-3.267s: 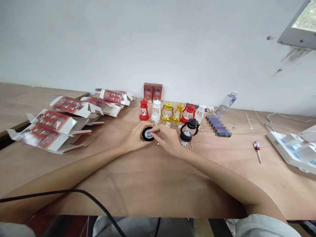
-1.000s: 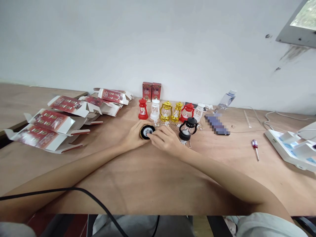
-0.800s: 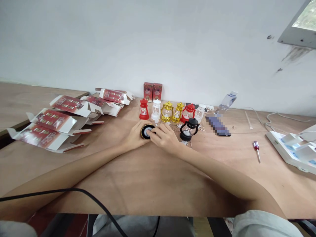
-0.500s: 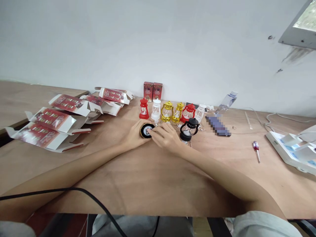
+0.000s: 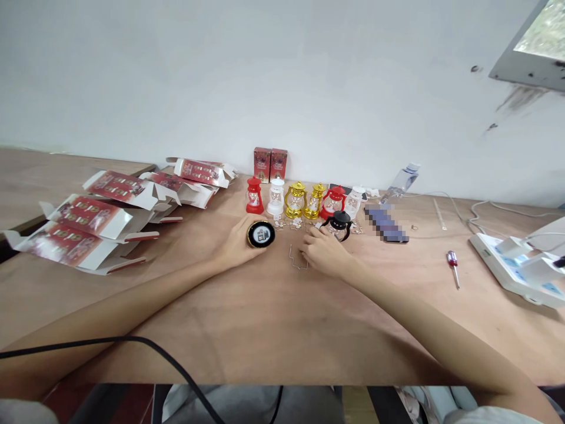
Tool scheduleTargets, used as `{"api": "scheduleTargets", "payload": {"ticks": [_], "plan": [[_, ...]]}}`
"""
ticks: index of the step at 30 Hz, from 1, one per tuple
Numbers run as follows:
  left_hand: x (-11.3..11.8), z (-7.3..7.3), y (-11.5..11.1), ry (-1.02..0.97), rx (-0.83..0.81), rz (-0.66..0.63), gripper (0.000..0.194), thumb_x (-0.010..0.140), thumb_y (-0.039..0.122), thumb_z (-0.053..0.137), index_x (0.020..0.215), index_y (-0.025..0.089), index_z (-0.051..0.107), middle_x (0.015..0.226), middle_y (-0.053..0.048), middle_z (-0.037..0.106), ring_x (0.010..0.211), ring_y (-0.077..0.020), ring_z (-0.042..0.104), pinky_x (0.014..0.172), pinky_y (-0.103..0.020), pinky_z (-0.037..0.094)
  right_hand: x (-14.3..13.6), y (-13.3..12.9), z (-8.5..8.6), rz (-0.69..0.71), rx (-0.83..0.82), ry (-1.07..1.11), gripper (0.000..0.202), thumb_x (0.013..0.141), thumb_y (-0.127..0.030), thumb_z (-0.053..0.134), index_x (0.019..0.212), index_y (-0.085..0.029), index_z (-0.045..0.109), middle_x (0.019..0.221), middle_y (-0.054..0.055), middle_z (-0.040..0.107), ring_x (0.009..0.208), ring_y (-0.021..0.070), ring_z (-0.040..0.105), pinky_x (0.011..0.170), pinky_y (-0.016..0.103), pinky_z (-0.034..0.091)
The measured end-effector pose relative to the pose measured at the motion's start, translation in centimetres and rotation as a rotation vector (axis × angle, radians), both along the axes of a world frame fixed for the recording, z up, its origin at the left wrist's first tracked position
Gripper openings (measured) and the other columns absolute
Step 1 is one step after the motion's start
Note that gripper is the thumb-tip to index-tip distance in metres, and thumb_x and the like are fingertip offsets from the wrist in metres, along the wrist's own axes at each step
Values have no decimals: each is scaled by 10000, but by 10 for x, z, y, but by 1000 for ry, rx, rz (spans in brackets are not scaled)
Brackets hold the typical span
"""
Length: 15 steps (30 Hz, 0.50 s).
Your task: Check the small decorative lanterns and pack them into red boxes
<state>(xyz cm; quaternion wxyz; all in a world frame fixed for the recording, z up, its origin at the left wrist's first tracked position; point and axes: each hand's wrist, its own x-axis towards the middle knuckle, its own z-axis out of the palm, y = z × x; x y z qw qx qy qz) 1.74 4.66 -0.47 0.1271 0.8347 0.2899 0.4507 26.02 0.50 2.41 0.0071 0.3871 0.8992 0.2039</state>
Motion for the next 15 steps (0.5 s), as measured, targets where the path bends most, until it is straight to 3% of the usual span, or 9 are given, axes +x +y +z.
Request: {"api": "scheduleTargets", "payload": {"ticks": [7,15], "plan": [[0,1,-1,2,0,-3,400,688,166,666,1050,195,497,1056,-64,581,1012,-230,567,888,-368,468,-6,4,3,42,49,51,162,859,-216,565,750,-154,668,785,85,660,848,226,513,749,341,322],[1,0,0,8,18,-9,389,708,188,662,1060,191,495,1050,-71,580,1000,-235,568,870,-371,476,-44,1,12,341,250,712,126,889,-221,553,810,-173,639,711,43,633,689,159,509,641,285,385]]}}
